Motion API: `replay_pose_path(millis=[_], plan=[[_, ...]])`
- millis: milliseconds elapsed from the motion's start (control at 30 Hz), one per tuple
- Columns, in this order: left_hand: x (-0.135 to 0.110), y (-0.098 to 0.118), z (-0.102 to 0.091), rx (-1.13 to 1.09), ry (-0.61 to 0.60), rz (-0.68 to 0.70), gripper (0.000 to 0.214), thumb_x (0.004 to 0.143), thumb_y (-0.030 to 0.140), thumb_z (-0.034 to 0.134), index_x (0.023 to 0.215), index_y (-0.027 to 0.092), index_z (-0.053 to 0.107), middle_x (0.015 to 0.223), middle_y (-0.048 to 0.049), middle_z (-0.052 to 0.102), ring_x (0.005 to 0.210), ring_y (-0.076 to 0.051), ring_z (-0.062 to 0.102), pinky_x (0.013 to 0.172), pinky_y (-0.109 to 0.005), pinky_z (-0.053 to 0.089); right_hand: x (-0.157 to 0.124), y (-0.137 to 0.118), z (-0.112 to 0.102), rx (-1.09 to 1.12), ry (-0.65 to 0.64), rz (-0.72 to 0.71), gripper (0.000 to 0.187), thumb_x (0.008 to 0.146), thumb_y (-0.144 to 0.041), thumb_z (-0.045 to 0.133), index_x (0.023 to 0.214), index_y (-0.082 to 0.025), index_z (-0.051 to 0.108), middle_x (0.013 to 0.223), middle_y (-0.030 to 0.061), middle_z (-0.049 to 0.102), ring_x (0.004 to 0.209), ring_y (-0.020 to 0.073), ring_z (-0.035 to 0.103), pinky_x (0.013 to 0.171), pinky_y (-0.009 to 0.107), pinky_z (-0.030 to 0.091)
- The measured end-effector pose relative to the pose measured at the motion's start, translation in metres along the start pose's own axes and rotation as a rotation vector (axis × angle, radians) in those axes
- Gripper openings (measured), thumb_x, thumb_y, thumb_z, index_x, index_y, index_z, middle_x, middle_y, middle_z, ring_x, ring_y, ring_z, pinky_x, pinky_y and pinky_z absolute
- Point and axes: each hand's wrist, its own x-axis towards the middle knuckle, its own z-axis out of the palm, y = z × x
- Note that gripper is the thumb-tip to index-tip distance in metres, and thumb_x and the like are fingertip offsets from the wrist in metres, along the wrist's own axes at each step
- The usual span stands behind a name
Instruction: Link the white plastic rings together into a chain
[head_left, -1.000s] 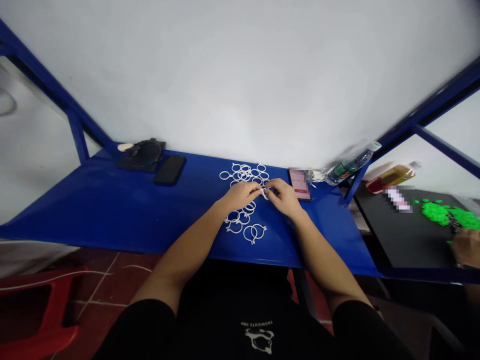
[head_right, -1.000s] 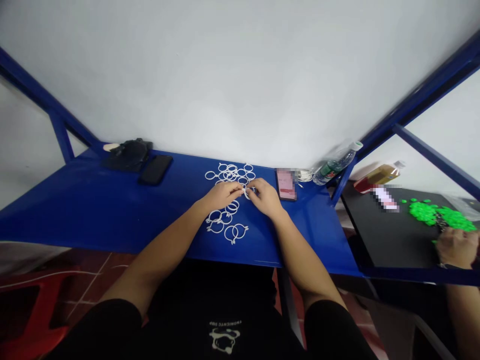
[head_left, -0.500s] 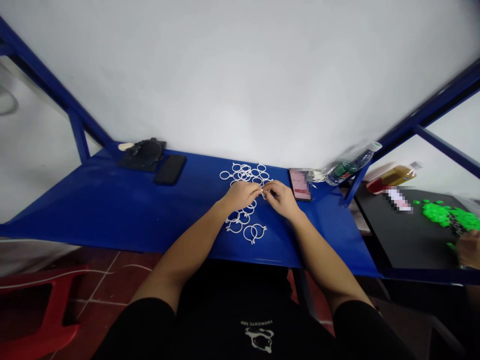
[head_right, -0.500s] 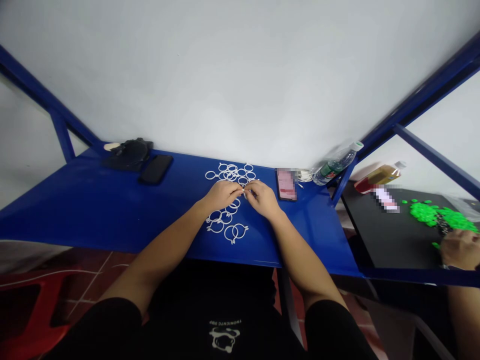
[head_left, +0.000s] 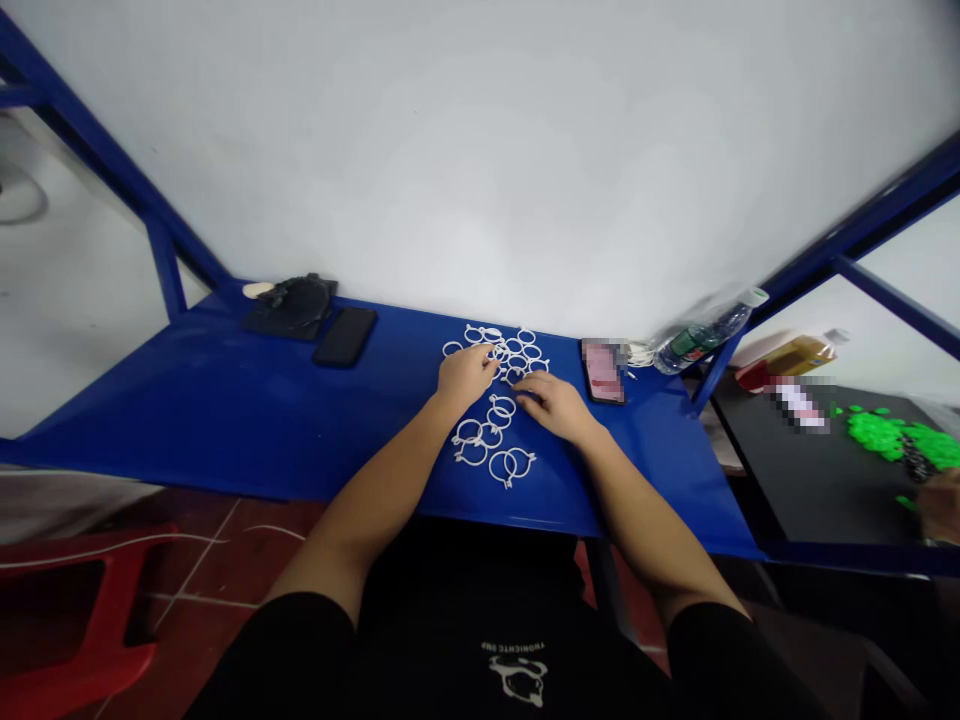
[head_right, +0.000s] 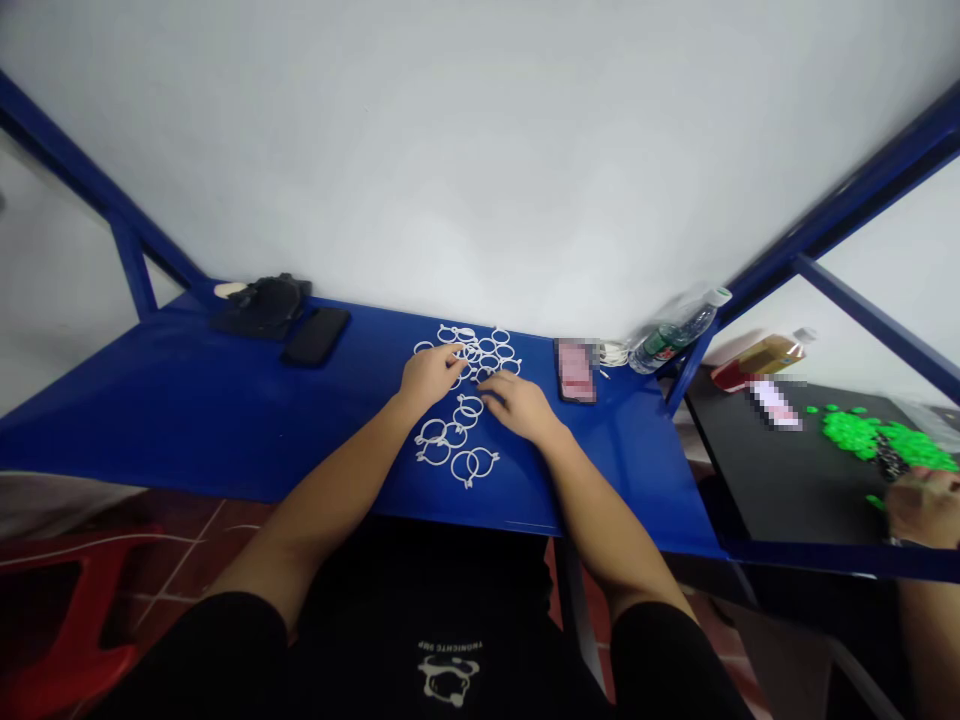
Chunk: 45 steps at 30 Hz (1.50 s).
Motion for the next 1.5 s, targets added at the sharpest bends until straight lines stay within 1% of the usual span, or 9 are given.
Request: replay_pose_path(millis=[100,200,333,500,767,900,1100,1300,1500], plan=[[-0.001,0.002,-0.003,0.003,-0.039,-0.004,0.029,0.098,0.033,0.065,0.125,0.026,0.075,0.106,-0.0046,0.081,0.105,-0.025,0.074,0.088,-0.034,0.054,0.001,-0.003,0.008,-0.017,-0.157,-0.043,0.029,0.098,-0.016,0.058,0.123,-0.024,0.072,0.124,0.0076,0.072,0.112,0.0224,0.069,0.094,0.036,0.057],[-0.002,0.003,-0.003,0.020,-0.126,0.042,0.027,0.098,0.036,0.065,0.121,0.026,0.076,0.107,-0.0045,0.081,0.103,-0.025,0.073,0.087,-0.033,0.054,0.002,-0.004,0.013,0.002,-0.226,-0.048,0.030,0.099,-0.014,0.057,0.123,-0.024,0.072,0.120,0.0065,0.074,0.111,0.0211,0.070,0.094,0.034,0.055],[-0.003,0.003,0.000,0.040,-0.260,0.188,0.024,0.097,0.035,0.064,0.113,0.025,0.079,0.104,-0.0042,0.080,0.100,-0.023,0.072,0.086,-0.032,0.053,0.003,-0.005,0.011,-0.008,-0.235,-0.004,0.024,0.099,-0.016,0.059,0.119,-0.022,0.072,0.115,0.0073,0.076,0.104,0.0210,0.071,0.089,0.033,0.053],[-0.005,0.003,0.002,0.047,-0.302,0.352,0.021,0.096,0.027,0.060,0.099,0.025,0.081,0.100,-0.0045,0.080,0.093,-0.021,0.071,0.083,-0.032,0.052,0.005,-0.009,0.006,-0.008,-0.253,0.060,0.017,0.098,-0.026,0.067,0.114,-0.021,0.071,0.096,0.0047,0.076,0.084,0.0187,0.069,0.074,0.028,0.047],[-0.009,0.003,0.005,0.008,-0.353,0.393,0.017,0.089,0.021,0.063,0.077,0.023,0.075,0.073,-0.0013,0.072,0.064,-0.016,0.062,0.063,-0.027,0.042,0.002,-0.005,0.003,0.004,-0.268,0.134,0.021,0.085,-0.006,0.061,0.099,-0.021,0.067,0.082,-0.0010,0.072,0.067,0.0136,0.061,0.067,0.025,0.039],[-0.011,0.004,0.004,-0.005,-0.381,0.412,0.018,0.087,0.020,0.063,0.072,0.023,0.073,0.067,-0.0008,0.069,0.058,-0.014,0.057,0.059,-0.028,0.038,0.002,-0.004,0.000,0.040,-0.257,0.166,0.006,0.091,-0.020,0.066,0.095,-0.021,0.062,0.077,-0.0024,0.068,0.062,0.0122,0.055,0.062,0.024,0.035],[-0.011,0.003,0.004,0.015,-0.450,0.411,0.012,0.084,0.019,0.065,0.081,0.025,0.075,0.070,-0.0010,0.069,0.061,-0.017,0.059,0.061,-0.029,0.040,0.002,-0.003,-0.001,0.046,-0.278,0.211,0.024,0.085,-0.028,0.080,0.097,-0.021,0.060,0.076,-0.0041,0.066,0.061,0.0120,0.054,0.061,0.024,0.033],[-0.010,0.003,0.004,-0.006,-0.423,0.422,0.006,0.082,0.019,0.067,0.079,0.023,0.071,0.078,-0.0019,0.072,0.068,-0.017,0.063,0.064,-0.029,0.044,0.001,-0.001,0.000,0.065,-0.250,0.227,0.027,0.086,-0.026,0.078,0.106,-0.022,0.061,0.081,-0.0023,0.071,0.066,0.0144,0.062,0.061,0.024,0.036],[-0.010,0.005,0.002,-0.071,-0.258,0.465,0.012,0.081,0.017,0.069,0.091,0.022,0.073,0.091,-0.0032,0.074,0.085,-0.020,0.068,0.080,-0.033,0.052,0.002,-0.004,0.000,0.022,-0.143,0.213,0.016,0.094,-0.024,0.067,0.108,-0.022,0.061,0.088,0.0019,0.077,0.071,0.0171,0.068,0.063,0.025,0.040]])
